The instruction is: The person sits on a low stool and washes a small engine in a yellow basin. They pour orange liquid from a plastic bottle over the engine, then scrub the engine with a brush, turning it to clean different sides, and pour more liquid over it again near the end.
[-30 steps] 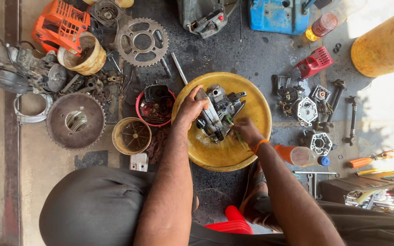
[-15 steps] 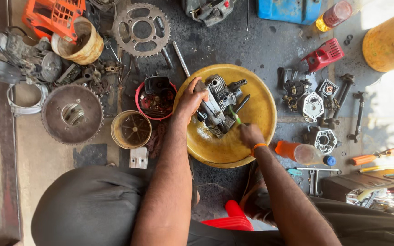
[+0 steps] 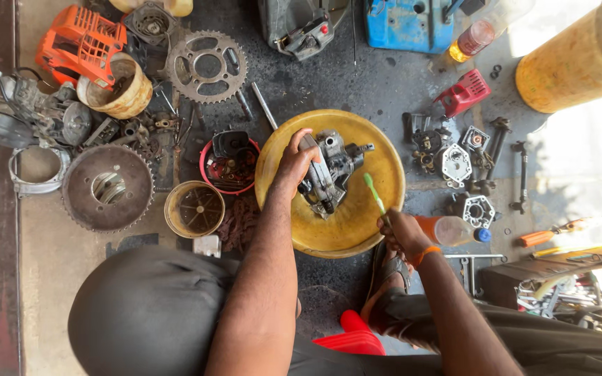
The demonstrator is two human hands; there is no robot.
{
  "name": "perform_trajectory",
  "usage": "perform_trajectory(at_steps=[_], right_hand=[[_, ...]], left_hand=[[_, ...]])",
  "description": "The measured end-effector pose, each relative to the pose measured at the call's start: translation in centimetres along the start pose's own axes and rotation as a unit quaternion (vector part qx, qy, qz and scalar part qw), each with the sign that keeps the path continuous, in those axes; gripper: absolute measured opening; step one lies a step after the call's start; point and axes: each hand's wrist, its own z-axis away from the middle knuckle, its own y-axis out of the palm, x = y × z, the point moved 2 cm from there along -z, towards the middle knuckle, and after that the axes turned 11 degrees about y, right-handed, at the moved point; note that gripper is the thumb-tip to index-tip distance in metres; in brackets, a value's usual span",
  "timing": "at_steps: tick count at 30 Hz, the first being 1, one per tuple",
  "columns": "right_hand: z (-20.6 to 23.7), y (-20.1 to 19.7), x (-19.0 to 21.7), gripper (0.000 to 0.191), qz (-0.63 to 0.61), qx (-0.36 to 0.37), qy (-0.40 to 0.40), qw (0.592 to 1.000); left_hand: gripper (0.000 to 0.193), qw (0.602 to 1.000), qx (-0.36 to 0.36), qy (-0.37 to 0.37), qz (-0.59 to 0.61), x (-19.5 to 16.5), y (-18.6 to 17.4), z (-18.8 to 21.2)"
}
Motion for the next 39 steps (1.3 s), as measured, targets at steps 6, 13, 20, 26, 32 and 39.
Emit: perform_trajectory(at_steps=[6,13,20,26,32,39], right_hand=[[1.0,3.7,-0.2,0.048,0.061,0.024,-0.197,0.978],[2.1,6.5,2.4,0.063,0.139,-0.019,-0.194,0.971],[2.6,3.4,4.1,0.066,0.22,0.019,-0.125,0.967],[0.9,3.5,1.9,0.057,0.116,0.097,-0.142,0.978],[0.7,4.8,0.9,0.059,0.225,-0.022,-0.22,0.949],[0.0,7.8,3.2,0.062,0.234,-0.185,-0.275,0.914]], left_hand=[[0.074,0.998,-0.05,-0.016,-0.019,-0.1,1.6,0.3],[0.064,0.994,-0.09,-0.052,0.037,-0.5,4.4,-0.3],[0.069,0.984,-0.172,-0.024,-0.044,0.7,7.8,-2.9],[0.067,0.999,-0.005,-0.049,0.017,1.5,6.6,-4.8],[0.044,0.997,0.048,-0.046,0.028,1.4,4.5,-4.6],[0.034,0.999,-0.006,-0.034,0.002,1.7,4.6,-4.2]])
